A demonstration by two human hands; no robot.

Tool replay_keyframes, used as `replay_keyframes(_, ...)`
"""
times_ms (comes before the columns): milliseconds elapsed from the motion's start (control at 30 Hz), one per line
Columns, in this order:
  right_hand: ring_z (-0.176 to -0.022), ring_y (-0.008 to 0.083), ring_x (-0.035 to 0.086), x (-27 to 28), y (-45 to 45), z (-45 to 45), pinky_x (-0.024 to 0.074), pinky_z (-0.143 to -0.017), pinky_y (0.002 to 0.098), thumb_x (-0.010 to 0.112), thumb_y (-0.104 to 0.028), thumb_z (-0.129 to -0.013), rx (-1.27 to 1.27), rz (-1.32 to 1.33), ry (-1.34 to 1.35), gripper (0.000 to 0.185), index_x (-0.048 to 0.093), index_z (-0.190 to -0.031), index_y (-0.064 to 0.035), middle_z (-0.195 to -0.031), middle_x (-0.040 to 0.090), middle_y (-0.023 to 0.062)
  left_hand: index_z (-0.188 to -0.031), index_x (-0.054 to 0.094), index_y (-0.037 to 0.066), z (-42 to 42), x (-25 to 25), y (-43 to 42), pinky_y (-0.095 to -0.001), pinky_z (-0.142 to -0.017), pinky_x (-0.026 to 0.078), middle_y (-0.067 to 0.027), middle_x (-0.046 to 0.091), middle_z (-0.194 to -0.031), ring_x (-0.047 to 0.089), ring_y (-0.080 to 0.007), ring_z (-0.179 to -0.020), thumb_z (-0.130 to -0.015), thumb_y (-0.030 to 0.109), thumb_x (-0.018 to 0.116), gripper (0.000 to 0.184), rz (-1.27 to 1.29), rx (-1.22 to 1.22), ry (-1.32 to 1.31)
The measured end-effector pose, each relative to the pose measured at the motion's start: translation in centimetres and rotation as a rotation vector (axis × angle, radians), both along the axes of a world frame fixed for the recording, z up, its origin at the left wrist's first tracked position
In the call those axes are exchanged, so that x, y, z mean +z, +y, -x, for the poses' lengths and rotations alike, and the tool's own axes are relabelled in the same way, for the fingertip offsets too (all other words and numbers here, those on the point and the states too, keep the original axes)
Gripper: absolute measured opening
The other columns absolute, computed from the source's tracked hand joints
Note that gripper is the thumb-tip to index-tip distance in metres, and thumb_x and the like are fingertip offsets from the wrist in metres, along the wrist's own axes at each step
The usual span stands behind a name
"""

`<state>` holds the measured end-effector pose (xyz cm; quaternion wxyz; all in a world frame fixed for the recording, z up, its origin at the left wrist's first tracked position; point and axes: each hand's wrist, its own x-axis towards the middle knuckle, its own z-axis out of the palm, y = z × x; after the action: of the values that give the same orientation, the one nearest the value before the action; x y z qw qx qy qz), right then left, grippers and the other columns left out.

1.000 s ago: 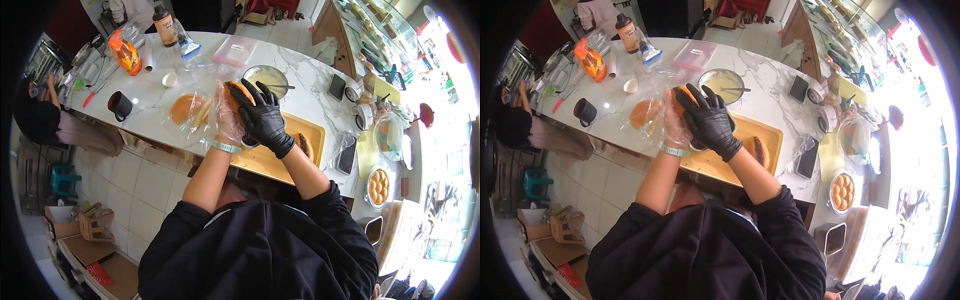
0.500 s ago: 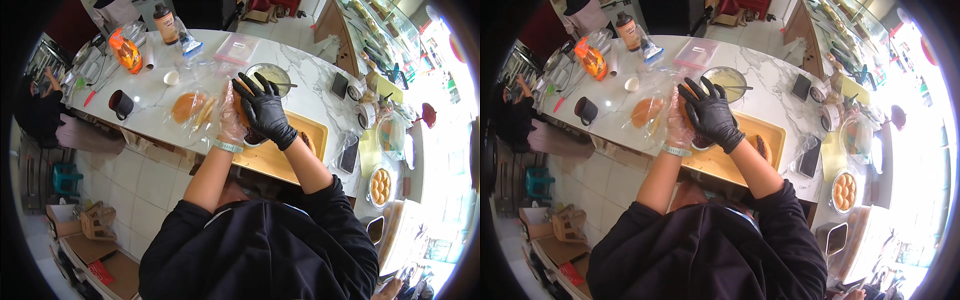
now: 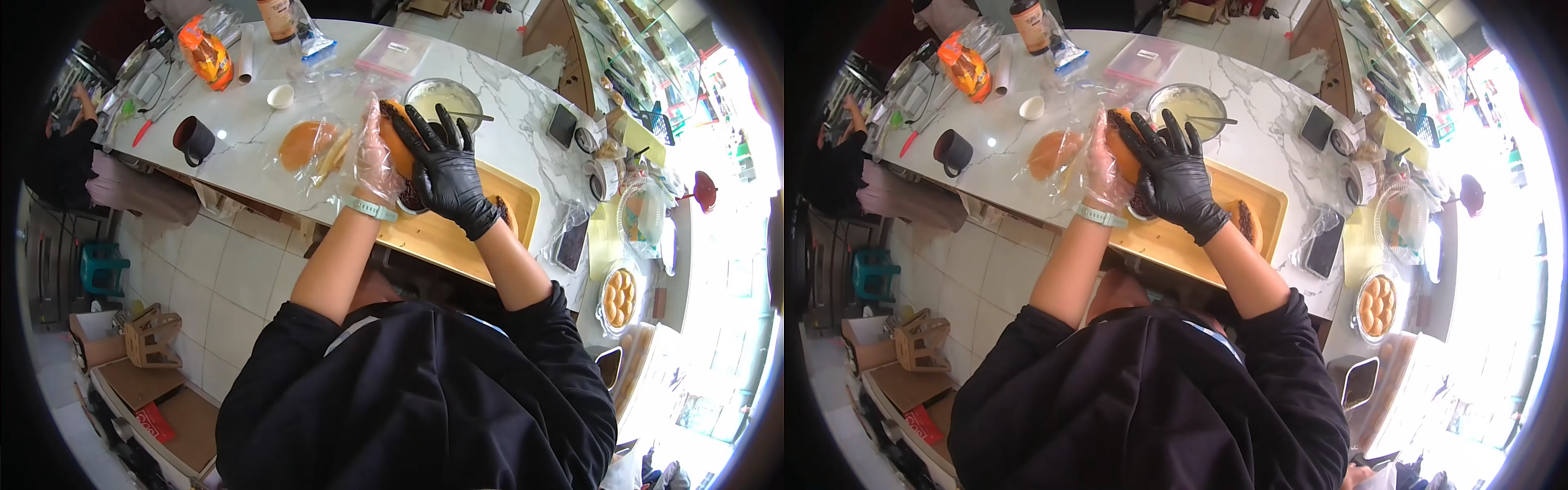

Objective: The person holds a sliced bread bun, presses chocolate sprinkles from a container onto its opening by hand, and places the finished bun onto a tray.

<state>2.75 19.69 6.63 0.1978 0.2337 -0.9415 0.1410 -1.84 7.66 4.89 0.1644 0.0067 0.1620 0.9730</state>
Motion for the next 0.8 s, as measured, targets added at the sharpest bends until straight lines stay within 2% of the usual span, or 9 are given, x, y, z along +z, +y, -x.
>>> replay_keyframes(100,-0.134,0.0459,0.022,0.1,0.7,0.1,0.0088,-0.108,0.0597,0.041,-0.025,-0.076,0.054,0.1,-0.024,0.069,0.034,-0.144,-0.0224,-0.152,0.025,0.0098,-0.107,0.055,0.008,0.6,-0.4,-0.2,-0.0406,-0.086,0.052,-0.0101,0.062,-0.099,0.062,-0.0252,-0.094,-0.097,0.044,0.042,0.039,-0.055,-0.033,0.016)
replay_keyframes(167,-0.135,0.0461,0.021,0.4,1.3,-0.3,0.008,-0.108,0.0599,0.041,-0.024,-0.076,0.117,0.195,-0.011,0.068,0.035,-0.143,-0.0225,-0.152,0.024,0.0099,-0.109,0.054,0.008,0.7,-0.9,-0.3,-0.0409,-0.087,0.052,-0.0115,0.061,-0.101,0.061,-0.025,-0.096,-0.096,0.045,0.043,0.041,-0.001,0.004,0.008)
replay_keyframes(267,-0.136,0.0456,0.019,-0.1,1.4,-1.2,0.0078,-0.109,0.0593,0.042,-0.024,-0.076,0.062,0.11,-0.002,0.067,0.036,-0.143,-0.0244,-0.153,0.022,0.0095,-0.11,0.054,0.008,0.2,-0.3,0.0,-0.0425,-0.088,0.051,-0.0133,0.06,-0.105,0.06,-0.026,-0.098,-0.095,0.048,0.044,0.044,0.093,0.069,-0.059)
replay_keyframes(433,-0.137,0.0448,0.019,-0.9,0.7,-1.4,0.0082,-0.109,0.0595,0.043,-0.024,-0.078,0.001,0.027,-0.04,0.068,0.031,-0.145,-0.0262,-0.153,0.021,0.0085,-0.11,0.053,0.008,1.2,-1.8,-0.1,-0.0446,-0.086,0.052,-0.0145,0.061,-0.104,0.06,-0.0289,-0.098,-0.093,0.05,0.046,0.046,0.05,0.053,-0.05)
replay_keyframes(567,-0.138,0.0439,0.015,-1.4,1.9,-1.6,0.0069,-0.109,0.0583,0.042,-0.026,-0.081,0.071,0.174,-0.018,0.064,0.034,-0.144,-0.0264,-0.153,0.021,0.0105,-0.106,0.052,0.009,0.7,-0.9,-0.2,-0.044,-0.08,0.054,-0.0123,0.06,-0.097,0.061,-0.0283,-0.092,-0.092,0.05,0.049,0.043,0.031,0.024,-0.063)
replay_keyframes(800,-0.14,0.0404,0.011,-1.5,2.0,-3.2,0.0038,-0.11,0.0584,0.044,-0.022,-0.079,0.055,0.131,-0.101,0.067,0.033,-0.145,-0.0261,-0.153,0.018,0.0129,-0.106,0.052,0.009,0.8,-0.8,-0.2,-0.0456,-0.079,0.054,-0.0124,0.06,-0.095,0.061,-0.0293,-0.091,-0.093,0.049,0.049,0.042,0.058,0.08,-0.074)
